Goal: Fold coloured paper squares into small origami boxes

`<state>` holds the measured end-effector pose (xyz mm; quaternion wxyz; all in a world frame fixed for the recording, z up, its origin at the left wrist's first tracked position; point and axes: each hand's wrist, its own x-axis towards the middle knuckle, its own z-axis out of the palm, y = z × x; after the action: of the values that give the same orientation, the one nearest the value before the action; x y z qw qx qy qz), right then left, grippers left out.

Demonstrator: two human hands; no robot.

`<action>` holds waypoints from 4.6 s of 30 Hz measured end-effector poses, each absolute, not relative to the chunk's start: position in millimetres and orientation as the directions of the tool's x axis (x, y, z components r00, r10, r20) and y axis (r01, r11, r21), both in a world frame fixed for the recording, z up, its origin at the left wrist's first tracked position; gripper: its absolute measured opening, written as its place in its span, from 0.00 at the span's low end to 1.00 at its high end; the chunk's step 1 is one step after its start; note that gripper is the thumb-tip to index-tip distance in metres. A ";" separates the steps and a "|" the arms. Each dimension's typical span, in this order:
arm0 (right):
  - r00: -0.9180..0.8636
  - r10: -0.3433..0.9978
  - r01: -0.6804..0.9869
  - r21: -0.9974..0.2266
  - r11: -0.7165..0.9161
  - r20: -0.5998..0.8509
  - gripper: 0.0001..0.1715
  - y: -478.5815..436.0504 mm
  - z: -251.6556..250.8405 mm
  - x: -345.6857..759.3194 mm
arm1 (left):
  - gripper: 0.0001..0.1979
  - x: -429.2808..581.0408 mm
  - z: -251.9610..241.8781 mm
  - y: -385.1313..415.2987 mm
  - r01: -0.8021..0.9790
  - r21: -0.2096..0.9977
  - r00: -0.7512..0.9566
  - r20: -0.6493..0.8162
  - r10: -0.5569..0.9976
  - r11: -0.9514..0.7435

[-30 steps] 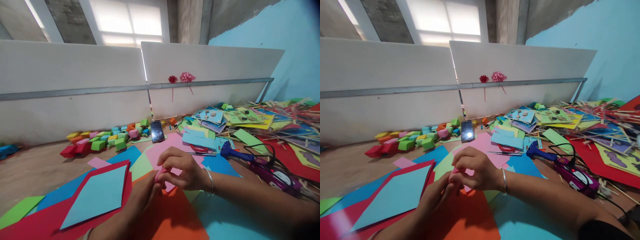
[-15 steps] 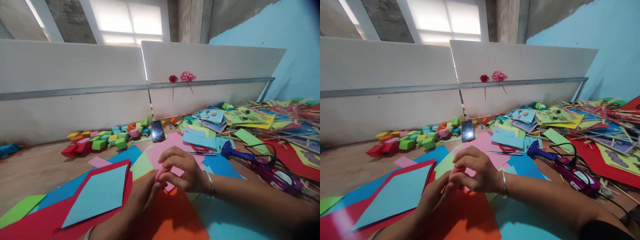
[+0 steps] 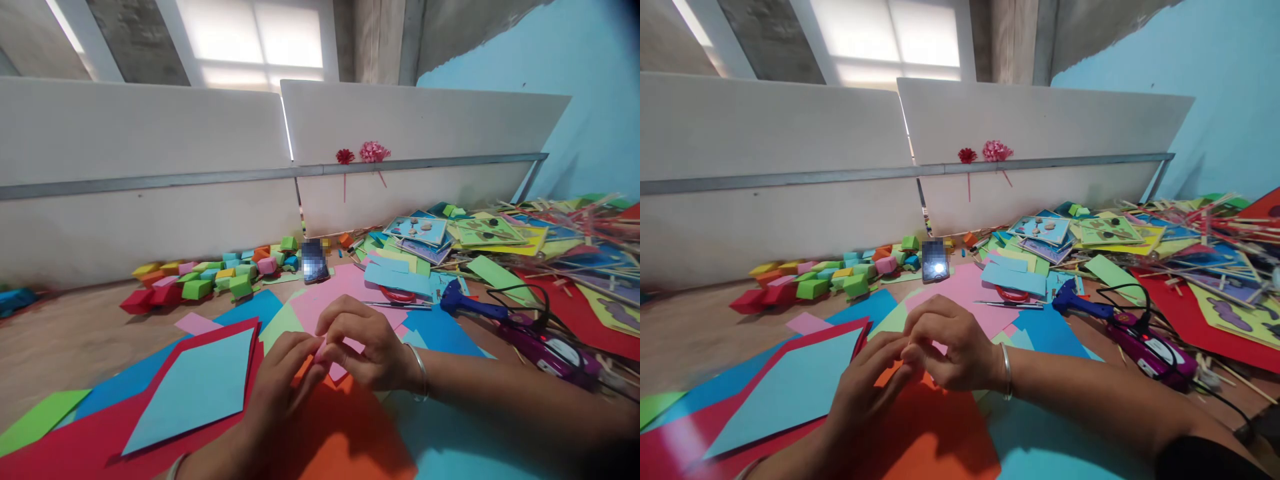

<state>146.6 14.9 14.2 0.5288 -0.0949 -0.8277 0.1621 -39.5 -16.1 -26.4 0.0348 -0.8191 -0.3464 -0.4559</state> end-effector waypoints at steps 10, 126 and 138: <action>-0.349 0.267 -0.014 -0.290 0.957 0.898 0.09 25.7 10.0 146.6 | 0.06 -43.0 -27.8 -16.0 0.585 0.323 0.300 0.767 0.568 -0.744; -0.604 0.482 0.275 -0.402 0.874 0.634 0.08 49.1 9.0 155.2 | 0.10 -42.2 -13.6 -9.6 0.494 0.783 0.085 0.389 0.917 -0.378; -0.296 0.447 0.617 -0.188 0.764 0.844 0.11 50.8 1.8 154.0 | 0.16 -51.6 -2.5 0.3 0.533 0.748 -0.316 0.610 0.727 -0.395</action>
<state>154.0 50.8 1.8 0.4913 -0.3324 -0.8003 -0.0868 -51.6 0.3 -2.5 -0.0806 -0.5792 -0.5439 -0.6018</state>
